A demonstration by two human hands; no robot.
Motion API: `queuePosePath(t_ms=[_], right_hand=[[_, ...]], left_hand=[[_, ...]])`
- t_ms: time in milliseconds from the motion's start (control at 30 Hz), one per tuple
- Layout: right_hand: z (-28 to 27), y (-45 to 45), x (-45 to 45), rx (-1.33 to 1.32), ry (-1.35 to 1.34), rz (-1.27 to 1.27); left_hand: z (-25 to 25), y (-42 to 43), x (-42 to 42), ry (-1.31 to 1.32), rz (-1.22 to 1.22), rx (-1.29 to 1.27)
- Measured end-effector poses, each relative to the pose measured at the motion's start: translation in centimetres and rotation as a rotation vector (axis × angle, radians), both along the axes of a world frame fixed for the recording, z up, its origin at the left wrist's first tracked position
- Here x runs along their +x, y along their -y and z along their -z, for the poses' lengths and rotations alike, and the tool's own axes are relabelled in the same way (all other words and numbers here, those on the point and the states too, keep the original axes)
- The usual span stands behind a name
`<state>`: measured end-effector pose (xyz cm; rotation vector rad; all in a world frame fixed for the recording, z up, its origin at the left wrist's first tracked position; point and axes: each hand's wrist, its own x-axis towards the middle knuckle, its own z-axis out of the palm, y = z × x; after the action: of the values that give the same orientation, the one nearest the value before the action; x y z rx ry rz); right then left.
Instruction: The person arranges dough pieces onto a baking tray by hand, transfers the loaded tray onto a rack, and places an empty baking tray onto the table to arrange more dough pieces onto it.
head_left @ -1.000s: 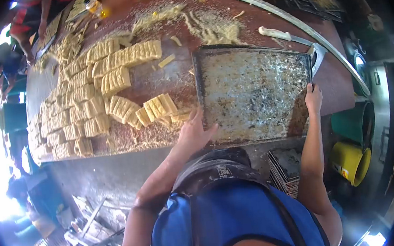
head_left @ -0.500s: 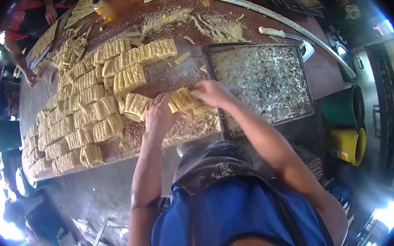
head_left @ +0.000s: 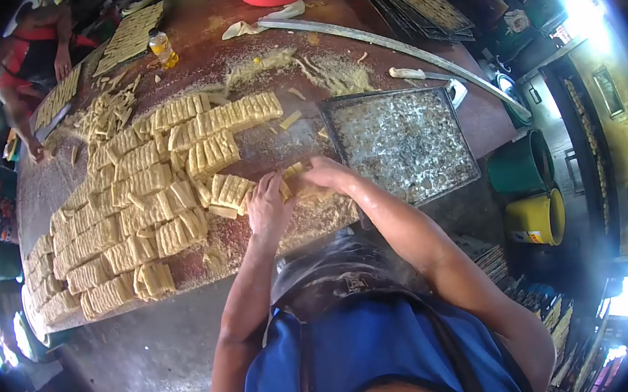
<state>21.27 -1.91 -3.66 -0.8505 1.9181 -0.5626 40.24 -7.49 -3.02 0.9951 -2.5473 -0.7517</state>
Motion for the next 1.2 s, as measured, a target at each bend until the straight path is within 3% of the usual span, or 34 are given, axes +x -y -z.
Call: queuePosePath(t_ms=[33, 100, 167, 367, 467, 567, 633, 667, 733, 867, 1133, 1200], right_hand=[[-0.1, 0.0, -0.2, 0.040, 0.177, 0.053], [1.9, 0.8, 0.1, 0.031, 0.127, 0.003], [0.9, 1.0, 1.2, -0.088, -0.333, -0.260], [-0.2, 0.9, -3.9, -0.150, 0.021, -0.293], [-2.0, -0.2, -8.6, -0.179, 0.499, -0.041], [-4.5, -0.6, -13.8, -0.327, 0.517, 0.180], [-3.3, 0.7, -16.1, -0.314, 0.133, 0.104], [-2.4, 1.2, -16.5, -0.312, 0.137, 0.104], [-1.3, 2.2, -16.9, -0.348, -0.238, -0.001], [-1.0, 2.1, -15.9, -0.336, -0.478, -0.030], [-0.8, 1.4, -16.9, -0.274, -0.272, 0.273], [-1.0, 0.7, -17.6, -0.267, -0.400, 0.280]], left_hand=[[0.1, -0.1, -0.1, -0.001, -0.009, -0.004], [0.3, 0.0, -0.4, -0.011, -0.012, -0.021], [0.7, -0.3, -0.7, -0.017, -0.091, 0.029], [-1.3, -1.5, -1.8, 0.091, -0.101, -0.052], [-2.1, -2.1, -2.0, 0.122, -0.126, 0.113], [-2.8, -3.4, -2.9, 0.069, -0.182, -0.045], [-2.8, -3.4, -4.3, 0.037, -0.204, -0.063], [-2.7, -3.0, -5.2, 0.020, -0.174, -0.069], [-3.5, -2.3, -8.0, -0.003, -0.114, -0.062], [-1.1, 0.6, -13.3, -0.030, -0.005, -0.009], [1.4, 3.5, -18.3, -0.157, 0.098, -0.014], [1.5, 3.4, -18.1, -0.112, 0.107, -0.023]])
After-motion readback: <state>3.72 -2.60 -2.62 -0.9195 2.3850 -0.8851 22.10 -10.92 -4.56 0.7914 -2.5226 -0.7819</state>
